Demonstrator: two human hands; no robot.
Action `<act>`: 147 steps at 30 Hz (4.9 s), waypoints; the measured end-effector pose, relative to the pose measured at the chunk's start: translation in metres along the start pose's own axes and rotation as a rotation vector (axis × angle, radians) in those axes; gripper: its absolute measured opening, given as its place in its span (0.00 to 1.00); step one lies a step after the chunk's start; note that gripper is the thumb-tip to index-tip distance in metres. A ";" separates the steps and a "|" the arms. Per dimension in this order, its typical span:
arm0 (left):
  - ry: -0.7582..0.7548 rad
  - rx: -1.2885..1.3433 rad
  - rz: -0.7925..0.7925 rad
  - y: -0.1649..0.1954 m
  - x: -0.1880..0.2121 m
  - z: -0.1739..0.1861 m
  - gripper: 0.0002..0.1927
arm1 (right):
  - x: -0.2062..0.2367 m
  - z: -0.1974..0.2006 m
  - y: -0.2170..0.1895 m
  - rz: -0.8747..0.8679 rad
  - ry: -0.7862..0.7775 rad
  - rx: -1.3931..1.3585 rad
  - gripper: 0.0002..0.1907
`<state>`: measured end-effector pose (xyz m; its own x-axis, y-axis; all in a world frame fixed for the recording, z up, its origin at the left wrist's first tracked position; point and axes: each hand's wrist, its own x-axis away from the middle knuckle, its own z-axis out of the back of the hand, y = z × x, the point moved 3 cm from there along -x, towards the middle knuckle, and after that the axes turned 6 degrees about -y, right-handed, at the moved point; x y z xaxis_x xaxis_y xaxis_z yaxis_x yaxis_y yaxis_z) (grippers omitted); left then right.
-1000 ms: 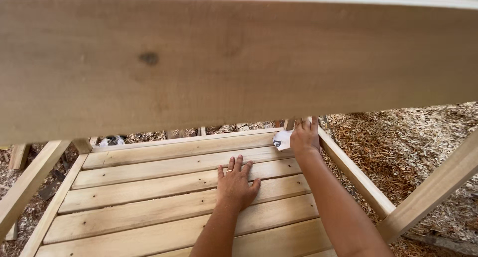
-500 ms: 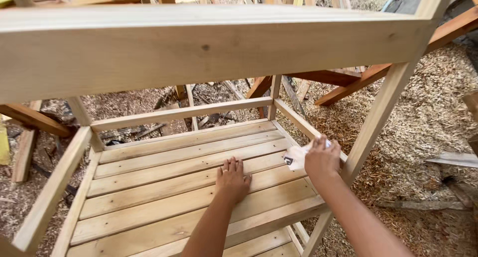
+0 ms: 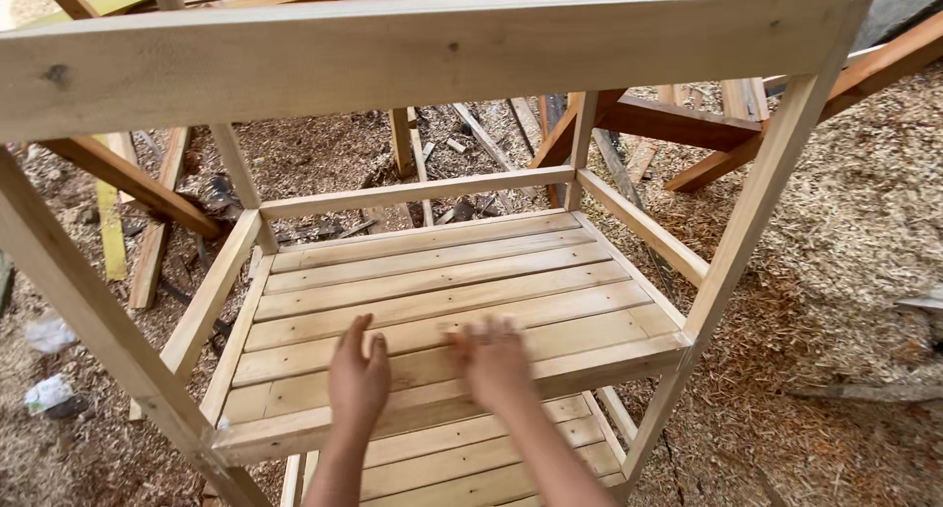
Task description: The person peels strips of clear tape off the edge and slats of a small wooden shelf frame, then wipes the wood surface with a cloth, and sands the shelf boards and frame by hand with a piece of sandpaper, moving around the furniture to treat different sides.
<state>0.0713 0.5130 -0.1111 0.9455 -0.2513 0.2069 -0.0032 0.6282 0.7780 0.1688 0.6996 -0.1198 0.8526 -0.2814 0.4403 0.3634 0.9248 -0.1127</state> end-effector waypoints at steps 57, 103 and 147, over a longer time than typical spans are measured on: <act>-0.437 -0.691 0.244 0.026 0.003 0.006 0.30 | -0.025 0.038 -0.025 -0.006 -0.268 0.028 0.30; -0.461 -0.729 0.235 0.019 0.004 0.003 0.32 | -0.028 0.019 -0.015 0.162 -0.202 -0.130 0.26; -0.602 -0.647 0.090 -0.006 -0.084 -0.053 0.35 | -0.155 -0.016 -0.004 0.031 -0.285 -0.129 0.27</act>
<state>0.0090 0.5695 -0.1649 0.6182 -0.4111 0.6700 0.2875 0.9115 0.2941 0.0407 0.7355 -0.2019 0.7308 -0.1535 0.6651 0.3990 0.8866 -0.2338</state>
